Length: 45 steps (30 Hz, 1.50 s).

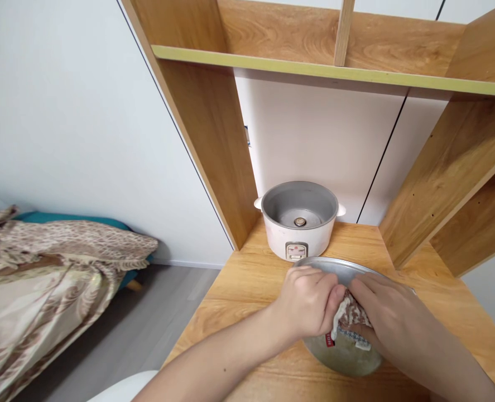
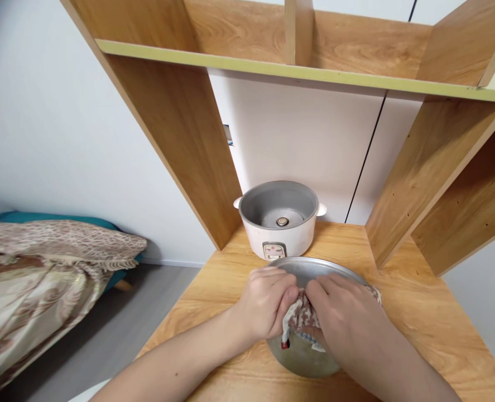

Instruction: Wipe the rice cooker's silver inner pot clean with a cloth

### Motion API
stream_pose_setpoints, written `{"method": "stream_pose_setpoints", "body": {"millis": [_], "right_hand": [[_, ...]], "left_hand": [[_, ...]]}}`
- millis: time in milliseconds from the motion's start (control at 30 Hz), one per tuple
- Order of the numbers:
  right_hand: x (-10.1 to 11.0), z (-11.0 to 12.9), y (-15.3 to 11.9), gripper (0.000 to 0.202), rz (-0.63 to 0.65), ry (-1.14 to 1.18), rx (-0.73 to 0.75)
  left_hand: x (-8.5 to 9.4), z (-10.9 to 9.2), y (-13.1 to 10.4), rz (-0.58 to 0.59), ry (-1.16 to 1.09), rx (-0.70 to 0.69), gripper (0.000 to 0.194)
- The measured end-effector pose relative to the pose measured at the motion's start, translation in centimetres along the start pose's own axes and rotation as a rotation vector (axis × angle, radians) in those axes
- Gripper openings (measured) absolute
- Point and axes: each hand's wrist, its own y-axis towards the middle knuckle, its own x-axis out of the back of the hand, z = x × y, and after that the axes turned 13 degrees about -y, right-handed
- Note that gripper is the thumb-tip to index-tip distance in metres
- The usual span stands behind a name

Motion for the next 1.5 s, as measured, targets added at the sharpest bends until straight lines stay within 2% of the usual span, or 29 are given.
{"method": "stream_pose_setpoints", "body": {"millis": [433, 600, 1167, 1500], "right_hand": [[0.0, -0.2, 0.0, 0.024, 0.054, 0.045, -0.016], [0.2, -0.8, -0.3, 0.026, 0.115, 0.082, -0.007], [0.7, -1.8, -0.5, 0.028, 0.253, 0.108, -0.032], [0.4, -0.4, -0.2, 0.029, 0.089, 0.006, 0.002]], "left_hand": [[0.1, -0.1, 0.1, 0.005, 0.009, 0.001, 0.058], [0.1, 0.0, 0.2, 0.012, -0.004, 0.009, 0.058], [0.0, 0.5, -0.2, 0.024, -0.038, 0.03, 0.046], [0.1, 0.1, -0.1, 0.009, -0.017, 0.028, 0.046]]}}
